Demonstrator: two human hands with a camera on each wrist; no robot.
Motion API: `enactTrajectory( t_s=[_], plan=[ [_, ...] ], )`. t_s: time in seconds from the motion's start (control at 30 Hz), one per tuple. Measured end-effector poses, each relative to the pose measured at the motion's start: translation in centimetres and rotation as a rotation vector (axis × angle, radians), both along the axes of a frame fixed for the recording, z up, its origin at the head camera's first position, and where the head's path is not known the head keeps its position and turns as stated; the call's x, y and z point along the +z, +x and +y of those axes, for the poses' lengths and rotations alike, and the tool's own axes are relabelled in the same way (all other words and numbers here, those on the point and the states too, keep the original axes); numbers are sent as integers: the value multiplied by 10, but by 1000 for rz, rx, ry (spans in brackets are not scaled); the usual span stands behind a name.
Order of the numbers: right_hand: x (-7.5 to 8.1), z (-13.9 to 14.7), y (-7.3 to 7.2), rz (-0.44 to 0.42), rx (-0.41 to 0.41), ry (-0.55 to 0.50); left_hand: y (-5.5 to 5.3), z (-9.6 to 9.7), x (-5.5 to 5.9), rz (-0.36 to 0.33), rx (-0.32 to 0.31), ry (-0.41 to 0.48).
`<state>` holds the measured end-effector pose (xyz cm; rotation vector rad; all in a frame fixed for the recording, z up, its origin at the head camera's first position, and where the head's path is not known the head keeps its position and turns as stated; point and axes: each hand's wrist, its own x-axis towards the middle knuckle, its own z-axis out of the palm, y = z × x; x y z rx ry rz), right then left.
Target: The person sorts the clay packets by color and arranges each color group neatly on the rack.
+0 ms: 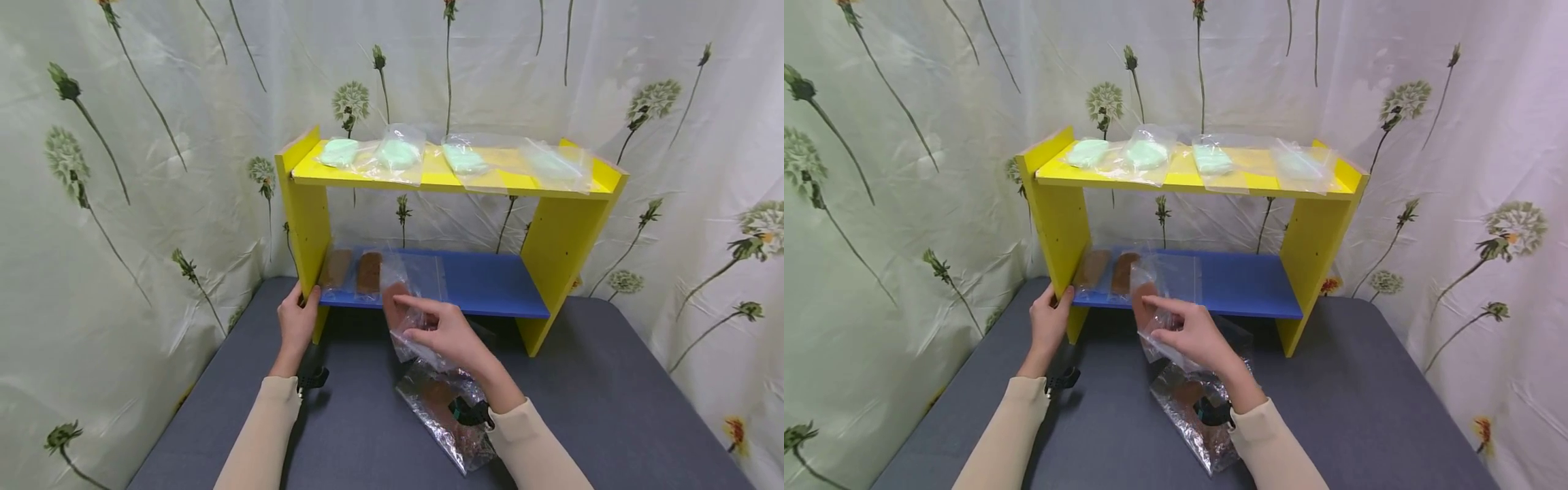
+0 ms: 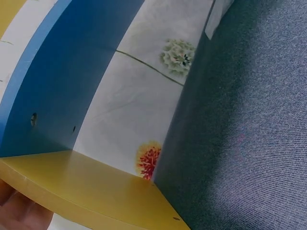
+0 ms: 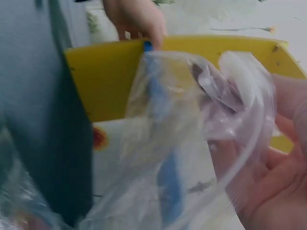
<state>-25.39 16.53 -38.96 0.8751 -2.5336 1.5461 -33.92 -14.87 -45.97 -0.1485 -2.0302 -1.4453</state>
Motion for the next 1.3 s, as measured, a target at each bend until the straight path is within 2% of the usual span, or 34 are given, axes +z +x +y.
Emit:
enactTrajectory(
  t_s=[0.1,0.23,0.37,0.53,0.73,0.93,1.17,1.3],
  plan=[
    [15,7,-11,74,-78,-27,0,-1,0,5,-3,-2],
    [32,15,-30,174,-192,2,0,-1,0,2,-12,-1],
    [37,17,-49,154,-215,10,0,-2,1,3,-13,9],
    [30,17,-72,76,-179,15,0,-2,-1,4,-18,11],
    [22,15,-89,63,-200,89,0,0,-2,-4,-20,12],
    [14,13,-99,104,-227,211,1,0,-1,4,-19,21],
    [7,11,-101,25,-226,326,1,-1,-3,-1,-17,12],
    [6,14,-105,27,-188,372,0,-1,-2,1,-20,15]
  ],
)
